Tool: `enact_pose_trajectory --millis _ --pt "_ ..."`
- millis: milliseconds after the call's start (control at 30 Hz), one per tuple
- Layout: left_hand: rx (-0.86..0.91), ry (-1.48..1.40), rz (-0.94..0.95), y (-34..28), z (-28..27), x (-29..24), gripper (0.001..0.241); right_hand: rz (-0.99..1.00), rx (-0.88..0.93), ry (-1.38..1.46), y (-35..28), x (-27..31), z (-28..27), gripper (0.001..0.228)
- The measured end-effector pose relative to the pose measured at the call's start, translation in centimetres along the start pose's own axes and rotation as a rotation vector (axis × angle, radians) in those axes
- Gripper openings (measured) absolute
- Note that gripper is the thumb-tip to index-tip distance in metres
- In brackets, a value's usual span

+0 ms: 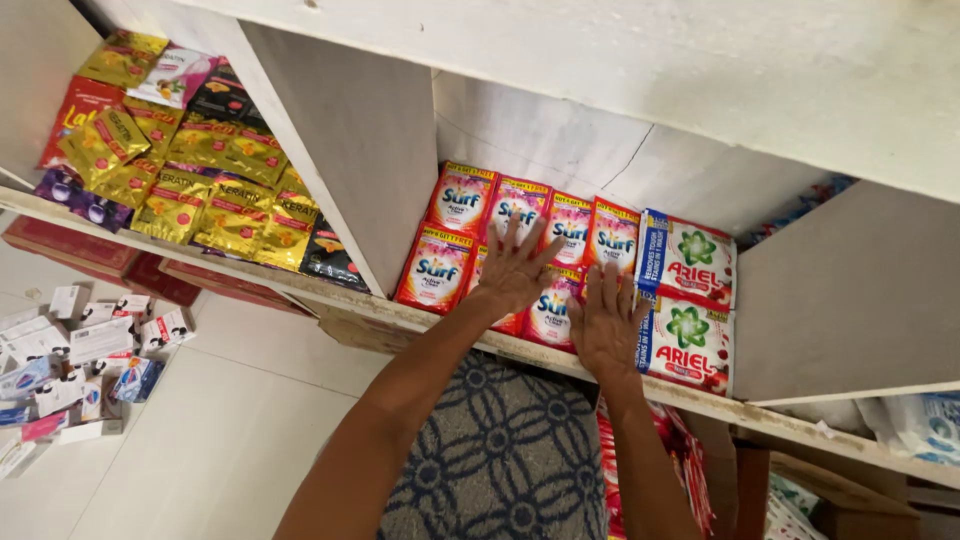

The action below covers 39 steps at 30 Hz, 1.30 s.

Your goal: Stocking detergent sachets on grocery shelves.

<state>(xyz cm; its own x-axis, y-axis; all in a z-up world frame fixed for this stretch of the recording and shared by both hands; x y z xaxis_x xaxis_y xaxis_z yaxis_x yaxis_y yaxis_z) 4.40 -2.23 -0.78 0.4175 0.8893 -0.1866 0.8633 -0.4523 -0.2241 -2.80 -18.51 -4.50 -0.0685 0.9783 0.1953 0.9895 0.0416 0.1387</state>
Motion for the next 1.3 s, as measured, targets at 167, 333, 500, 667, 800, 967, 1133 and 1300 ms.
enact_pose_trajectory --millis 167,333,500,667,800,967,1133,1300 --pt "-0.039 0.023 0.023 0.6 1.7 0.3 0.065 -0.054 -0.032 -0.009 0.5 0.1 -0.3 0.069" --pt "0.0 0.024 -0.001 0.4 1.9 0.3 0.066 -0.055 0.021 -0.068 1.3 -0.3 0.2 0.064" --pt "-0.027 0.006 0.01 0.8 2.1 0.5 0.066 -0.012 0.075 -0.058 1.3 -0.8 0.3 0.063" --pt "-0.017 -0.025 -0.006 0.6 2.0 0.4 0.067 -0.027 0.042 0.032 -0.7 0.7 -1.6 0.065" --pt "-0.033 -0.052 0.002 0.5 1.9 0.6 0.068 -0.063 -0.038 0.082 -3.8 2.1 -2.9 0.065" --pt "-0.03 -0.062 0.005 -0.3 1.0 0.8 0.07 -0.086 -0.084 0.053 -6.8 2.6 -2.9 0.063" --pt "-0.154 -0.07 -0.04 -1.2 1.5 4.0 0.078 -0.081 -0.066 0.044 -8.2 2.6 -2.6 0.064" --pt "0.064 -0.18 -0.22 -5.1 0.0 6.1 0.085 -0.091 -0.042 0.033 -8.3 3.6 -1.7 0.065"
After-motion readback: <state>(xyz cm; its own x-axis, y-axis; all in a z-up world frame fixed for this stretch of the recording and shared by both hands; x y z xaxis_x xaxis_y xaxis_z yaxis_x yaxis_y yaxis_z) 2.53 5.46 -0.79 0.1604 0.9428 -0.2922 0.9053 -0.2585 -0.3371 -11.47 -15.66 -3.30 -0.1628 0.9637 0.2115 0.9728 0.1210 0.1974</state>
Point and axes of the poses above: each hand's wrist, its own y-axis towards the middle knuckle, its own z-axis out of the palm, x = y × z, the point moved 5 cm from there along y, towards the middle knuckle, and after that the axes turned 4 degrees about x, right-handed, at the moved point
